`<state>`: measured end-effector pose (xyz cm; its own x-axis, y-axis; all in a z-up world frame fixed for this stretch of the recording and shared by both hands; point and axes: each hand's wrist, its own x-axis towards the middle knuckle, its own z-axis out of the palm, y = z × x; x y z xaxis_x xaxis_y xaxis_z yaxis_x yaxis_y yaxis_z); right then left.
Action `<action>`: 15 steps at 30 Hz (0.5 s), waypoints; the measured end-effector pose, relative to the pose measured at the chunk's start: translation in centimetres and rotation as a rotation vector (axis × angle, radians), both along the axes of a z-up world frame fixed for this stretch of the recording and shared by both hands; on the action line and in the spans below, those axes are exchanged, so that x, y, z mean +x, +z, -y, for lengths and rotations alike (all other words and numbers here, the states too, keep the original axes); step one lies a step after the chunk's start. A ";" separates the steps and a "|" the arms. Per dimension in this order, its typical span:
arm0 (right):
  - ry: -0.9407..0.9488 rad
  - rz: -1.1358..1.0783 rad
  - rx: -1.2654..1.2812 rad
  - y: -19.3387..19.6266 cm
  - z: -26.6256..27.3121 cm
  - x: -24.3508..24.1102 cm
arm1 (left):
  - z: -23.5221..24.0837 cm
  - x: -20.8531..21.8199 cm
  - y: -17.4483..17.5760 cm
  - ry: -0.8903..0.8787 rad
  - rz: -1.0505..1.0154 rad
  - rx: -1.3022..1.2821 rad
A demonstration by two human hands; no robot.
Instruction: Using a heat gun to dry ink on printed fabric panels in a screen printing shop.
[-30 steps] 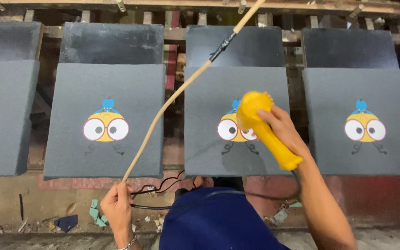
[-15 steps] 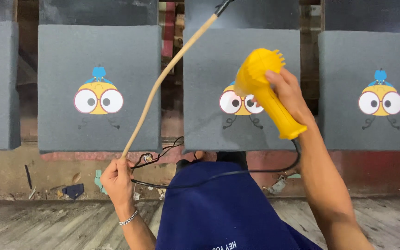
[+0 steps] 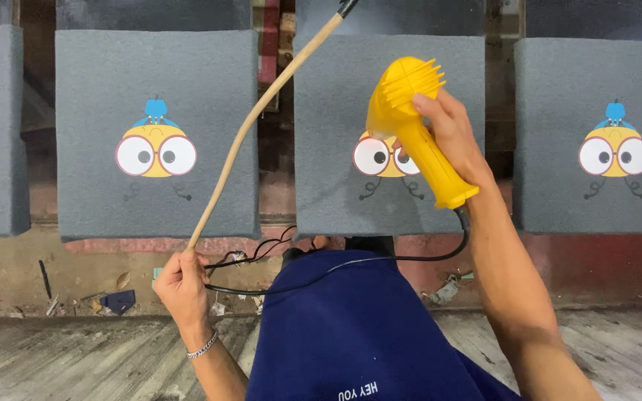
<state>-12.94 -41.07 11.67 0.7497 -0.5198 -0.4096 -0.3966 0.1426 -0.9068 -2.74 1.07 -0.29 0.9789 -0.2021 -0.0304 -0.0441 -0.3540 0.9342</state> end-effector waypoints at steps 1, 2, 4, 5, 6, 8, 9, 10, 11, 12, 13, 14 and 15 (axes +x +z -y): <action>0.000 -0.001 -0.001 -1.0 0.2 -0.2 | 0.0 0.1 -0.2 0.000 -0.001 -0.001; -0.007 0.029 0.050 -2.1 0.3 -0.5 | 0.0 0.2 -0.4 -0.008 0.002 0.000; -0.020 0.054 0.102 -3.2 -0.1 -0.8 | 0.0 0.5 -1.0 -0.021 -0.002 0.002; 0.034 0.101 0.042 -3.1 -0.7 -0.9 | -0.1 0.7 -1.5 -0.027 0.023 -0.053; 0.091 0.149 -0.018 -3.0 -1.3 -0.9 | -0.2 0.9 -1.9 -0.031 0.048 -0.108; 0.113 0.136 -0.001 -3.2 -1.8 -1.7 | -0.2 1.0 -1.9 -0.033 0.052 -0.109; 0.138 0.129 0.015 -3.2 -2.1 -2.0 | -0.2 1.1 -1.8 -0.033 0.060 -0.113; 0.139 0.127 0.016 -3.6 -2.1 -2.5 | -0.4 1.0 -1.8 -0.032 0.058 -0.111; 0.163 0.125 0.039 -4.1 -2.0 -3.1 | -0.5 1.0 -1.7 -0.034 0.057 -0.111; 0.184 0.121 0.061 -4.5 -1.9 -3.8 | -0.4 1.0 -1.6 -0.039 0.054 -0.113; 0.182 0.118 0.061 -4.6 -1.7 -4.3 | -0.5 1.1 -1.8 -0.041 0.051 -0.113; 0.174 0.108 0.058 -4.7 -1.5 -4.9 | -0.6 1.1 -1.9 -0.042 0.050 -0.113; 0.167 0.097 0.055 -4.8 -1.4 -5.6 | -0.7 1.1 -2.1 -0.043 0.049 -0.114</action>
